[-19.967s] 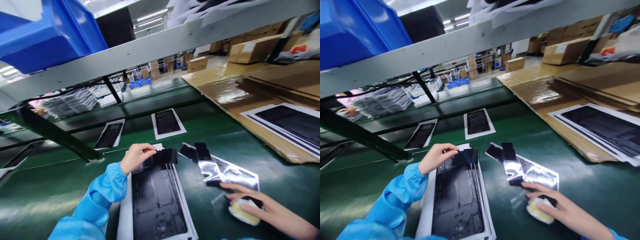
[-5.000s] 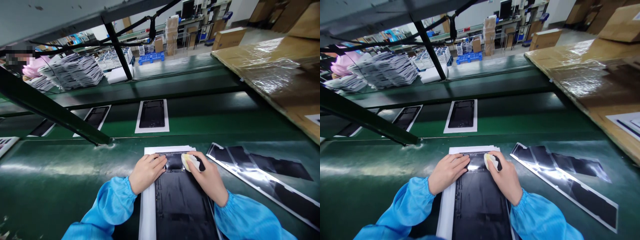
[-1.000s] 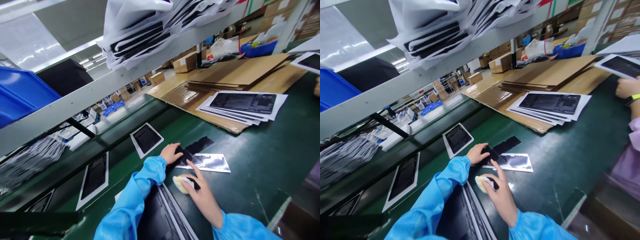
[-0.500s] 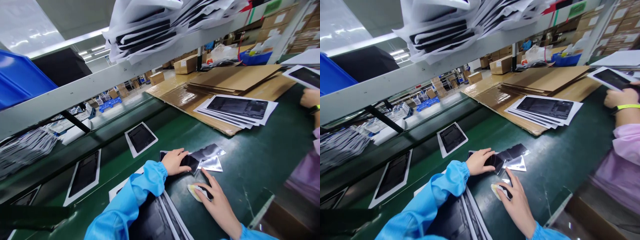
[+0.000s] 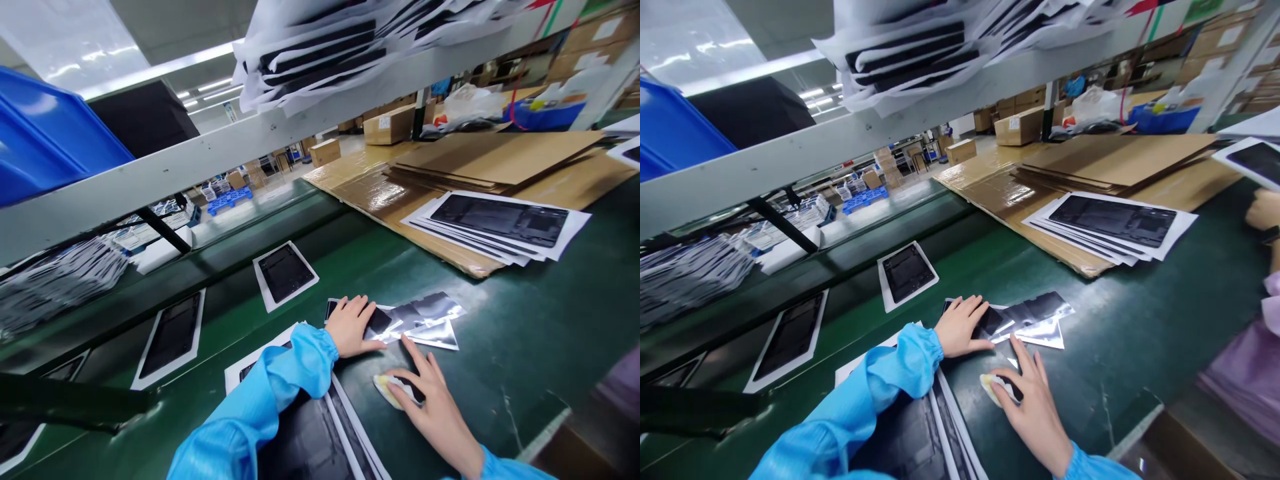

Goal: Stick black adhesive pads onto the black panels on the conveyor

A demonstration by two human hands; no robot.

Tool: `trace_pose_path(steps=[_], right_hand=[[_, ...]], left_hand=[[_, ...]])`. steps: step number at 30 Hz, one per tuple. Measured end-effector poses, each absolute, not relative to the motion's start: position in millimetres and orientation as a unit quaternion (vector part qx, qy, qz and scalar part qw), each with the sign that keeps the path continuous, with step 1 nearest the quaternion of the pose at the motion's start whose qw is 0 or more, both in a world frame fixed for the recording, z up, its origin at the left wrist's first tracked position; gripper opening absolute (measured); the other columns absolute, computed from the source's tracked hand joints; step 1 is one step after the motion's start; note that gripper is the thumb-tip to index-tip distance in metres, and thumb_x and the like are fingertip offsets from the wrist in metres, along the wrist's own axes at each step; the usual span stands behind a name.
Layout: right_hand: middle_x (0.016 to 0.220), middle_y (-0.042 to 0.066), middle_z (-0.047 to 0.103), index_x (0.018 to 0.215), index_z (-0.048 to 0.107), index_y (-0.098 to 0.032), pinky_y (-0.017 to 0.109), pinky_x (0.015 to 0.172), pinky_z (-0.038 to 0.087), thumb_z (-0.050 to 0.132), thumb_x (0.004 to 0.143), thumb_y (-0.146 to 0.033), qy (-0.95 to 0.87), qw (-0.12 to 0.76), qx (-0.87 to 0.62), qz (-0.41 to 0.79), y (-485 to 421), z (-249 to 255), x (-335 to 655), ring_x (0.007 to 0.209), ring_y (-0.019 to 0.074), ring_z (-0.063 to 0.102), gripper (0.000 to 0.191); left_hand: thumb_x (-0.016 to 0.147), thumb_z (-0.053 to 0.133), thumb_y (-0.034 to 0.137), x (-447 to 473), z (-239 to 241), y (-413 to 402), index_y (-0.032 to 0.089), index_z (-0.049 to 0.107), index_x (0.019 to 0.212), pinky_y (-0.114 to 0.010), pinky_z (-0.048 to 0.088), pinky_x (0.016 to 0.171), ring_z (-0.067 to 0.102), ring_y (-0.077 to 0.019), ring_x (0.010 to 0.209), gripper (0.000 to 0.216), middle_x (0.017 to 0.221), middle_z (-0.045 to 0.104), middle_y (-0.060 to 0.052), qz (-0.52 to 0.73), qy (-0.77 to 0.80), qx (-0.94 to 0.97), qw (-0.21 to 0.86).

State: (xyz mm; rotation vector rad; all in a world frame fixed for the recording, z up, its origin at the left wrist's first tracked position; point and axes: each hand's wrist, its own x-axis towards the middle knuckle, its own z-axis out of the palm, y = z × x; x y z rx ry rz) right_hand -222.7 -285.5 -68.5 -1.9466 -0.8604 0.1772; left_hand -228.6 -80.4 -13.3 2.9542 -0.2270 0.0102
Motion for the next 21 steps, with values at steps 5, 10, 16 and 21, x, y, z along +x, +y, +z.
trace_pose_path(steps=[5,10,16,21], right_hand=[[0.148,0.005,0.026,0.086,0.076,-0.025,0.064,0.107,0.010,0.051,0.087,-0.055,-0.352,0.486,-0.796,0.079,-278,-78,-227,0.135,0.0364,0.018,0.039],[0.146,0.005,0.030,0.085,0.076,-0.026,0.064,0.107,0.011,0.053,0.086,-0.055,-0.375,0.484,-0.785,0.094,-263,-75,-226,0.135,0.0366,0.016,0.037],[0.143,0.006,0.037,0.087,0.076,-0.026,0.064,0.108,0.014,0.056,0.086,-0.052,-0.395,0.476,-0.778,0.110,-258,-76,-224,0.134,0.0382,0.019,0.033],[0.146,0.008,0.030,0.087,0.075,-0.024,0.064,0.107,0.018,0.049,0.088,-0.050,-0.403,0.455,-0.788,0.094,-266,-75,-226,0.134,0.0368,0.021,0.037]], left_hand=[[0.079,0.058,0.067,-228,-20,-76,0.011,0.038,0.140,-0.045,0.028,0.111,0.032,-0.0328,0.135,0.085,0.146,0.035,-0.018,-0.027,-0.087,0.992,0.092],[0.081,0.057,0.066,-231,-22,-81,0.014,0.039,0.140,-0.044,0.029,0.110,0.032,-0.0325,0.135,0.080,0.145,0.037,-0.015,-0.012,-0.112,0.989,0.097],[0.093,0.051,0.041,-231,-17,-89,0.017,0.048,0.133,-0.041,0.035,0.107,0.039,-0.0286,0.131,0.047,0.137,0.050,-0.009,-0.015,-0.112,0.984,0.137],[0.097,0.038,0.024,-226,6,-83,0.016,0.064,0.108,-0.029,0.046,0.091,0.061,-0.0211,0.102,0.029,0.108,0.067,-0.006,0.012,-0.014,0.962,0.272]])
